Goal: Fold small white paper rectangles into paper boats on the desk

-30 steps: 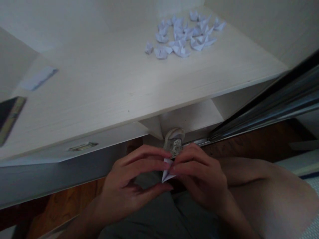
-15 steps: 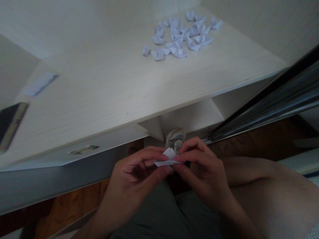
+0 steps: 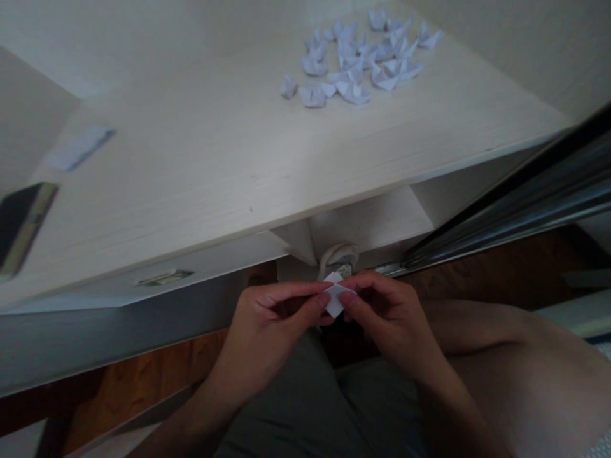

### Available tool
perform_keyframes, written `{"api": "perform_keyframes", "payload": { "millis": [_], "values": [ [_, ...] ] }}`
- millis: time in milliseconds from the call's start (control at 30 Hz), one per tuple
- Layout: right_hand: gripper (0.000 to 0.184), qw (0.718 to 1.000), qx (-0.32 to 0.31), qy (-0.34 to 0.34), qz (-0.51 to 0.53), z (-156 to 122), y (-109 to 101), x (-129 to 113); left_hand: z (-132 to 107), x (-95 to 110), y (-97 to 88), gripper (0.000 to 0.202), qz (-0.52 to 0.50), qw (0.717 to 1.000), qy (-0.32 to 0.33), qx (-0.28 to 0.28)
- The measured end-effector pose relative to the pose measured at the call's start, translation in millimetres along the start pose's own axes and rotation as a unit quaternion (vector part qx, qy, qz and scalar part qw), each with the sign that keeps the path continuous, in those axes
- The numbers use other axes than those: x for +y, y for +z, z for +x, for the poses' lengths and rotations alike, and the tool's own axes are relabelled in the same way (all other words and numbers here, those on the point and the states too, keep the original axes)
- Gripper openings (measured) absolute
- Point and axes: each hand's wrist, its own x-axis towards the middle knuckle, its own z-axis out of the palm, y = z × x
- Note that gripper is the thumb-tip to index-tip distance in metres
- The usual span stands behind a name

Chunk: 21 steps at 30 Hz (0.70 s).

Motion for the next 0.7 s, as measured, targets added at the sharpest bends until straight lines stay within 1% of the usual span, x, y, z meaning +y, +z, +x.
{"api": "perform_keyframes", "payload": {
  "millis": [67,167,233,300,367,500,600,700],
  "values": [
    [0.006,0.999,0.005,0.025,0.039,0.8,0.6,2.3,1.1,2.2,0.8,0.008,0.0,1.0,-0.013,-0.008],
    [0.007,0.993,0.028,0.051,0.105,2.0,2.0,8.5,2.4,3.4,0.7,0.012,-0.024,0.999,-0.029,-0.036],
    [0.008,0.989,0.039,0.058,0.129,2.5,2.6,12.2,2.8,3.1,0.4,0.012,-0.044,0.997,-0.031,-0.046],
    [0.01,0.988,0.039,0.055,0.136,2.9,2.5,14.1,2.8,2.8,0.2,0.009,-0.061,0.997,-0.027,-0.042],
    [0.013,0.99,0.031,0.036,0.134,3.1,1.4,14.1,2.2,2.4,0.3,0.008,-0.073,0.997,-0.02,-0.026],
    [0.025,0.994,0.006,-0.024,0.11,2.9,-1.8,11.8,0.2,-0.1,0.1,0.009,-0.077,0.997,-0.005,-0.002],
    [0.033,0.997,0.017,-0.061,0.052,1.4,-2.9,10.4,-1.5,-3.6,0.3,0.009,-0.076,0.997,0.014,-0.011],
    [0.037,0.993,0.039,-0.107,-0.003,-0.3,-1.8,9.3,-2.9,-5.9,3.1,0.01,-0.085,0.996,0.025,-0.017]
  ]
}}
